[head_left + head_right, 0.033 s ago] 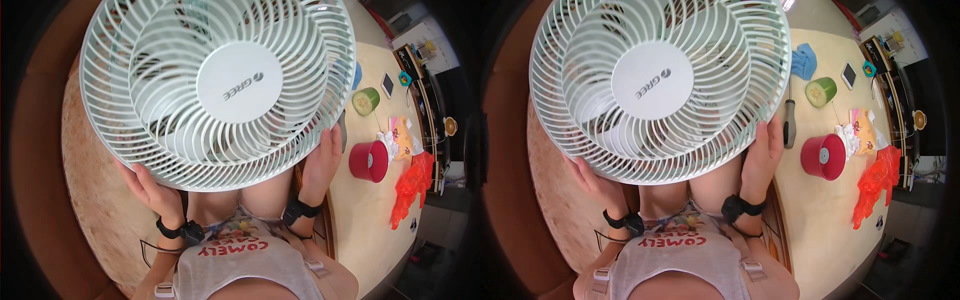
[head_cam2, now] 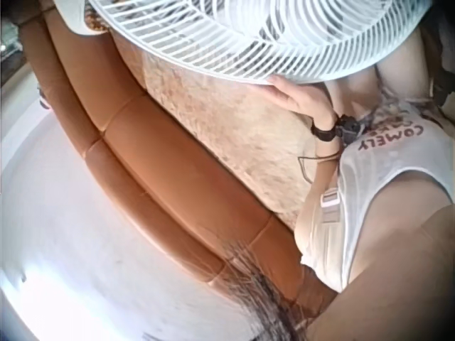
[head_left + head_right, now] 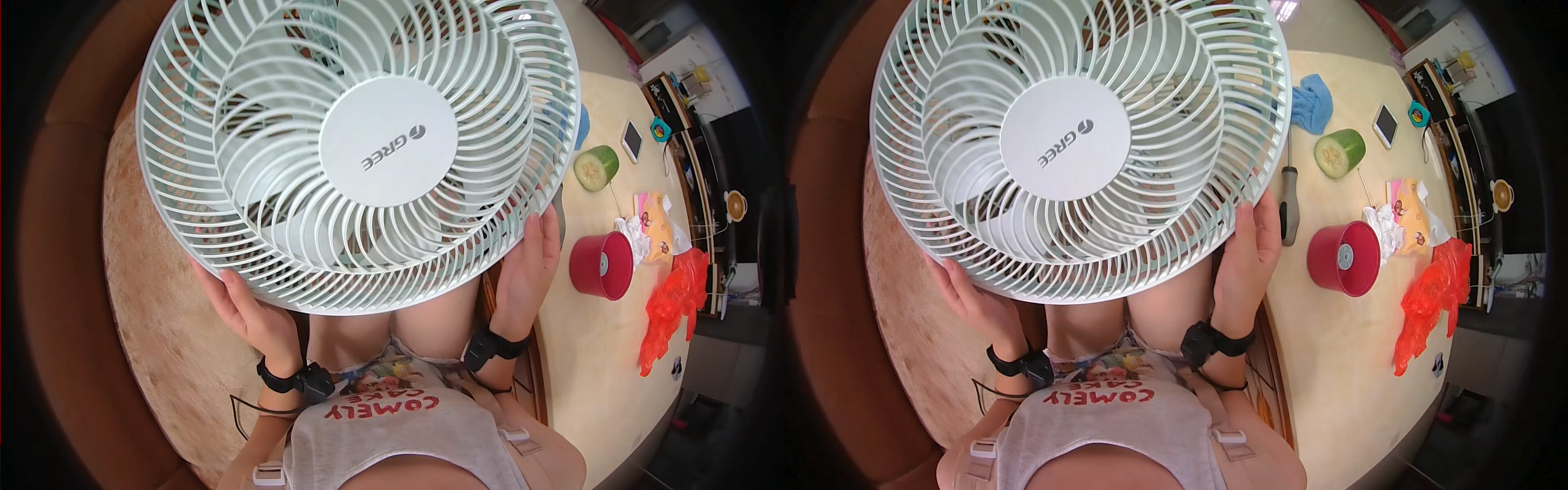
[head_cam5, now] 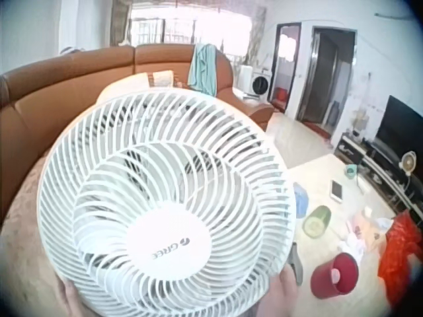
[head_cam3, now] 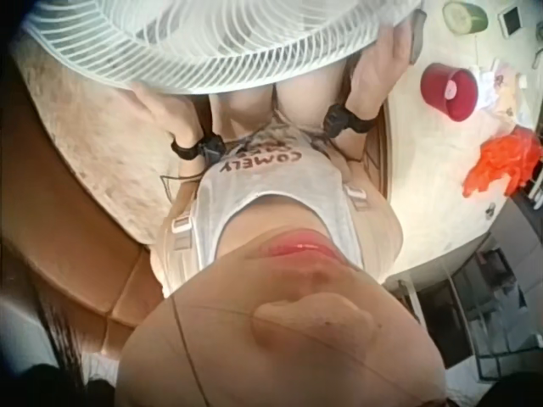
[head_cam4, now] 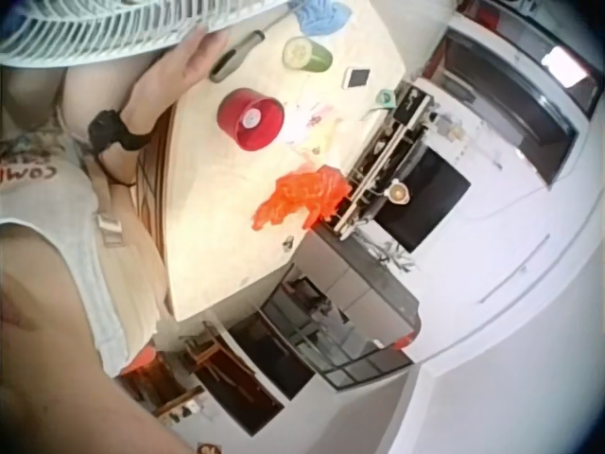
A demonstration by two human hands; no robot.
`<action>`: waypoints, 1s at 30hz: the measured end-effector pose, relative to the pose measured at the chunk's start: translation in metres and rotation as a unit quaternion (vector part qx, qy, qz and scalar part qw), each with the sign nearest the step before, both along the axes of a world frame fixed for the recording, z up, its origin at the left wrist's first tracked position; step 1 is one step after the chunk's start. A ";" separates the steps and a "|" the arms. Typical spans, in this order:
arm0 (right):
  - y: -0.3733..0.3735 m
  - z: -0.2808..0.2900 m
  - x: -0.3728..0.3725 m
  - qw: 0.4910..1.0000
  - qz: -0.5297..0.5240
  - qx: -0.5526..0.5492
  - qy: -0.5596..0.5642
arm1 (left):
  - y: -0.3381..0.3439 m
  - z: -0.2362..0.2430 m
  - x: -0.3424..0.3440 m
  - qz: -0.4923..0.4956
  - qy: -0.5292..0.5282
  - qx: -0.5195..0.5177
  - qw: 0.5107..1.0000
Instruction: Disassembling and reassembling a small electric fan using a screwdriver.
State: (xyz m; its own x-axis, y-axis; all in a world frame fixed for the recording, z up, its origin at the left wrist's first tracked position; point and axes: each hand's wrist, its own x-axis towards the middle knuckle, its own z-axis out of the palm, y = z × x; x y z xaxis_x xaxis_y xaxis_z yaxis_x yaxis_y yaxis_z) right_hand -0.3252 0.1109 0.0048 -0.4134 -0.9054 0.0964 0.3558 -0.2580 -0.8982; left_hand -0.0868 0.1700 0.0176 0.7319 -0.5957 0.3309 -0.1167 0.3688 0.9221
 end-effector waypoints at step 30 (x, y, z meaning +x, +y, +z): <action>-0.043 -0.017 -0.007 0.963 0.210 0.021 -0.169 | -0.002 0.025 0.040 -0.010 -0.018 0.015 1.000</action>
State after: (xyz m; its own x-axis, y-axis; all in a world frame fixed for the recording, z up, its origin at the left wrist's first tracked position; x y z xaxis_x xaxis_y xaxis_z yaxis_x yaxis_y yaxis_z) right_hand -0.3326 0.0682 -0.0117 -0.0108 -0.9997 -0.0197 0.6951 0.0067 -0.7189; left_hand -0.0472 0.1683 0.0428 0.7079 -0.6196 0.3391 -0.1438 0.3436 0.9280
